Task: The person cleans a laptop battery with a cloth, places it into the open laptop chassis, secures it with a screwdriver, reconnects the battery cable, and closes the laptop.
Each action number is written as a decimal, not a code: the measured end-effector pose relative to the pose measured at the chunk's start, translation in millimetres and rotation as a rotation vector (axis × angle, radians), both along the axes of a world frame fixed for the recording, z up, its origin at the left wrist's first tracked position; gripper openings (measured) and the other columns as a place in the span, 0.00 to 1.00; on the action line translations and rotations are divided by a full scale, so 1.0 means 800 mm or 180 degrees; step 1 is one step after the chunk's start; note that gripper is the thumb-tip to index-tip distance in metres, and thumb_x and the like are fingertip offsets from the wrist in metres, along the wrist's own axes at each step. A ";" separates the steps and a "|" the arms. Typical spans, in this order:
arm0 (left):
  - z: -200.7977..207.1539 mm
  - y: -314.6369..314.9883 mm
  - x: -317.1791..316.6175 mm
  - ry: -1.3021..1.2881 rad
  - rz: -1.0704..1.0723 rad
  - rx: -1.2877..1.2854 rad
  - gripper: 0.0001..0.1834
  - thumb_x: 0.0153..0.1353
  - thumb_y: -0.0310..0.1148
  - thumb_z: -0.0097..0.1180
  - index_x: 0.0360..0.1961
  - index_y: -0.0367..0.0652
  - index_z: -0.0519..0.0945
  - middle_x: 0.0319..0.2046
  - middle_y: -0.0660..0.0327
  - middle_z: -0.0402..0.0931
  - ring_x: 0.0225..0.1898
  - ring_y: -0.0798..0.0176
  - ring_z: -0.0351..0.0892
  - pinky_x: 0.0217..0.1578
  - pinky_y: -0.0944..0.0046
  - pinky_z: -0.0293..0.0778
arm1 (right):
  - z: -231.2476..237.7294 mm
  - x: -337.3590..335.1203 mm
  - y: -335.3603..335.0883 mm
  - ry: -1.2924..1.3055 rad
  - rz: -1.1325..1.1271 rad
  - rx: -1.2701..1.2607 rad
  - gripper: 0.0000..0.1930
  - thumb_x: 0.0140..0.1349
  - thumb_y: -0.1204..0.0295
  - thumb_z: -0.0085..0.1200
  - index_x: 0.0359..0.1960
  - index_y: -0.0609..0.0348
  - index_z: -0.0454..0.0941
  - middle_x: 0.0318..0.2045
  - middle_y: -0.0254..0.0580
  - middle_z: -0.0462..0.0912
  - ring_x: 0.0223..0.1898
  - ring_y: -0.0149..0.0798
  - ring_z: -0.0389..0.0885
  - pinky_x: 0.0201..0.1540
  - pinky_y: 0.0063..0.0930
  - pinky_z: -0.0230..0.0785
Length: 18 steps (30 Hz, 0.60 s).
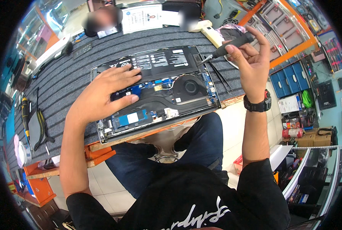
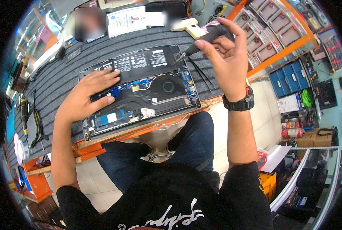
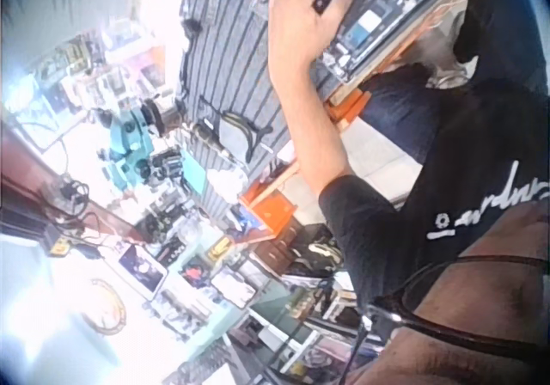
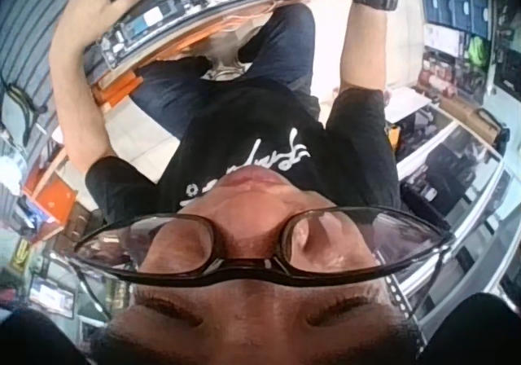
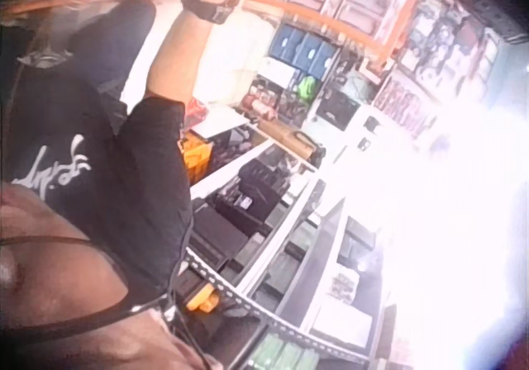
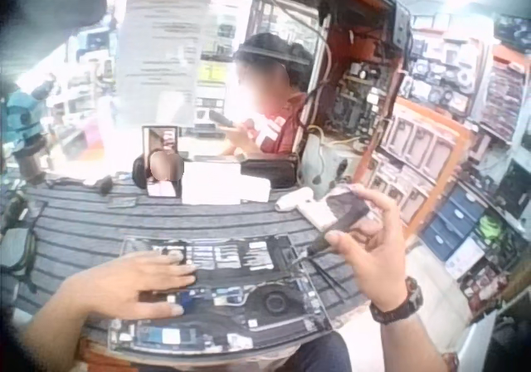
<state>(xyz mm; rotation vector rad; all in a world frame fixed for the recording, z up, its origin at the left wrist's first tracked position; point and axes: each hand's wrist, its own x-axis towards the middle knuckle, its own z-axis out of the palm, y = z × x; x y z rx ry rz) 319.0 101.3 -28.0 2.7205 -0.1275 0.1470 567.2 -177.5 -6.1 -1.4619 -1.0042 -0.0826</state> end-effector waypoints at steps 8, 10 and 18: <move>0.000 0.001 0.005 0.0137 0.0024 -0.0047 0.27 0.64 0.38 0.63 0.62 0.38 0.81 0.68 0.54 0.74 0.74 0.46 0.65 0.73 0.46 0.58 | -0.028 0.014 0.001 -0.0720 -0.0075 -0.0310 0.33 0.63 0.77 0.69 0.69 0.53 0.68 0.37 0.44 0.91 0.39 0.28 0.89 0.42 0.20 0.81; 0.000 0.000 0.005 0.0126 0.0024 -0.0030 0.27 0.63 0.38 0.64 0.62 0.38 0.81 0.68 0.54 0.74 0.74 0.46 0.66 0.73 0.46 0.58 | -0.027 0.016 0.003 -0.0766 -0.0079 -0.0348 0.33 0.63 0.77 0.69 0.69 0.53 0.68 0.38 0.44 0.91 0.39 0.28 0.89 0.42 0.20 0.81; -0.002 -0.001 0.004 0.0139 0.0053 0.0011 0.29 0.62 0.38 0.65 0.64 0.40 0.80 0.69 0.54 0.73 0.74 0.46 0.65 0.74 0.46 0.57 | -0.028 0.016 0.005 -0.0742 0.0125 -0.0482 0.35 0.63 0.77 0.68 0.71 0.51 0.67 0.44 0.47 0.90 0.44 0.30 0.89 0.46 0.21 0.82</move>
